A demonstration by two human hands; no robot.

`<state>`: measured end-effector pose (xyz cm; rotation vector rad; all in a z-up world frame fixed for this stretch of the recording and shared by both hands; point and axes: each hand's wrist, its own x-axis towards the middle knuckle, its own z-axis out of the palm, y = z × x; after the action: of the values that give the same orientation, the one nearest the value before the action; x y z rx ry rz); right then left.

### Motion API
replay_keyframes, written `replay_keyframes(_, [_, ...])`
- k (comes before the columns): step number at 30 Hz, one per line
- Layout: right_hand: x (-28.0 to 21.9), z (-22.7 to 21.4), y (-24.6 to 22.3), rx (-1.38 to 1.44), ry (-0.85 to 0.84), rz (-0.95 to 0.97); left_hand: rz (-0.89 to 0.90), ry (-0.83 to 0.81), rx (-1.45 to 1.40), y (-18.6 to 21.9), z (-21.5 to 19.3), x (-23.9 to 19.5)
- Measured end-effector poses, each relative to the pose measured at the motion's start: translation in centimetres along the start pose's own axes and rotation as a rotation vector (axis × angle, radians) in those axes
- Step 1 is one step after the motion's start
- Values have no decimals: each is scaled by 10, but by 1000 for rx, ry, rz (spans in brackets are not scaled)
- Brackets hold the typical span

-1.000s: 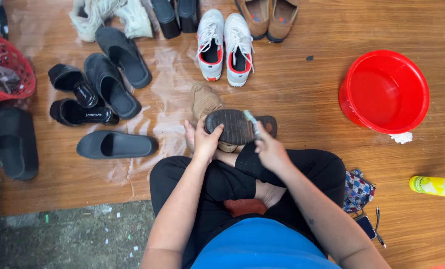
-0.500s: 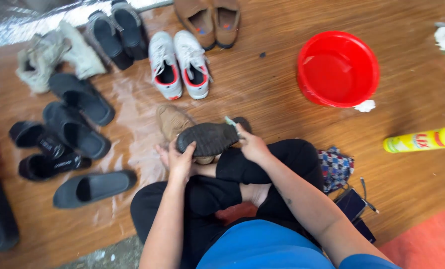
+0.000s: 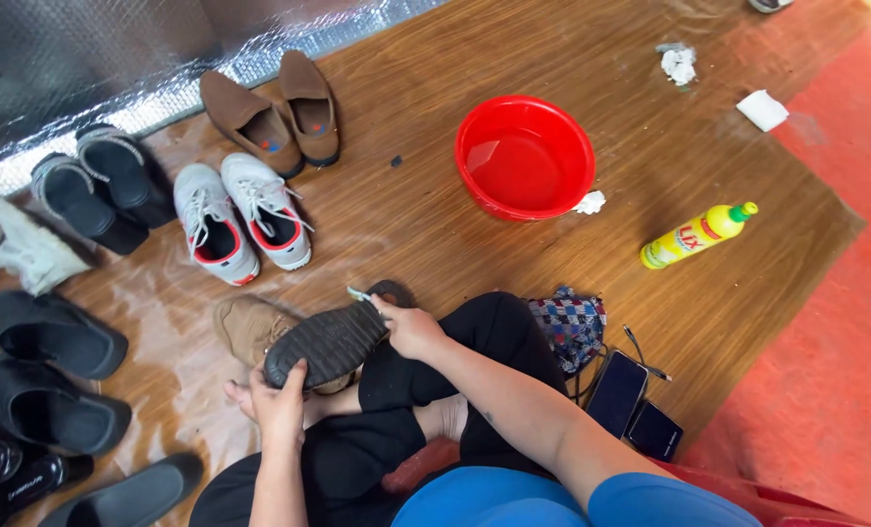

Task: The person sits cross-legged on the floor and scrubs the sole of a brown shoe using a toothbrush. They hold the shoe with one hand and scrub the sole with the other, focusing on the tread and edges.

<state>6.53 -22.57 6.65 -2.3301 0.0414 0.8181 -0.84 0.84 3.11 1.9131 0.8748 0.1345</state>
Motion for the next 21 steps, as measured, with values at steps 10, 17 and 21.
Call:
replay_keyframes(10, [-28,23,-22,-124,56,-334,127,69,-41,-18,11,11])
replay_keyframes(17, [-3,-13,-13,-159,-8,-16,112,65,-153,-9,10,2])
replay_keyframes(21, [-45,-8,-53,-247,43,-256,129,94,-71,-26,18,15])
